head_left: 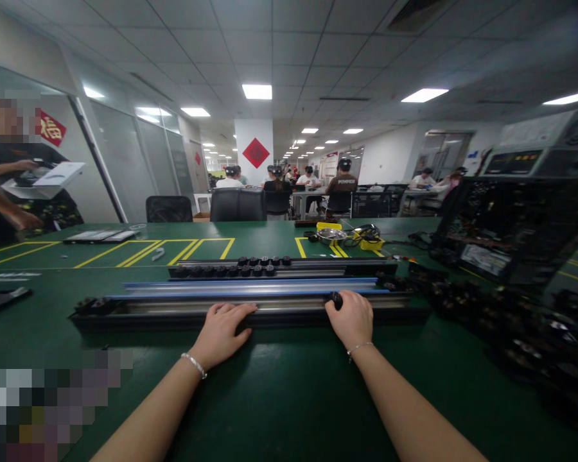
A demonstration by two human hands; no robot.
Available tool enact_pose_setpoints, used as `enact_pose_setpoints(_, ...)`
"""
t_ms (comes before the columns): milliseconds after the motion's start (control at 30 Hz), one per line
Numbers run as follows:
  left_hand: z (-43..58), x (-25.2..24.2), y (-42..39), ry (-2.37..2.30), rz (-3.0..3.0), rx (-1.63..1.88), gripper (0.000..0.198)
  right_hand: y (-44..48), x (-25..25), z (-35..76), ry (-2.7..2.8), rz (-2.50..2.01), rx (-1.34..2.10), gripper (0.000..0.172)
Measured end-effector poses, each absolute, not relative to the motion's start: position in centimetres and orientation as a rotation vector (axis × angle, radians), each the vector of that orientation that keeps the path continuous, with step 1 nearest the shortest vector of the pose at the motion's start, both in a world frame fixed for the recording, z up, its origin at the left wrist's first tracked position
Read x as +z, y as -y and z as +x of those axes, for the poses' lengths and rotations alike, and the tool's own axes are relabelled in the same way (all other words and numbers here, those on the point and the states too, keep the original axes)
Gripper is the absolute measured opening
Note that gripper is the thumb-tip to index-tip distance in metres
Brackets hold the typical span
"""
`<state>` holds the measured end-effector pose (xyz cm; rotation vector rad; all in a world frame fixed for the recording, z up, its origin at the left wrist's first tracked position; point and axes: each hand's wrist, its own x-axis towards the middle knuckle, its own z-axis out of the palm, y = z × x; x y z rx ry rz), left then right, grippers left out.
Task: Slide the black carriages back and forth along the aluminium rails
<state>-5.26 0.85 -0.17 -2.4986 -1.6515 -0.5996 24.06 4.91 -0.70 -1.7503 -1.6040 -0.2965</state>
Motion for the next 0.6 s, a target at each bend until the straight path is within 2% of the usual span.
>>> enact_pose_setpoints(600,-5.16,-0.01,-0.8,1.673,-2.505,-0.6,0.046,-4.81,-0.24,24.63,1.601,-1.813,-0.253,0.023)
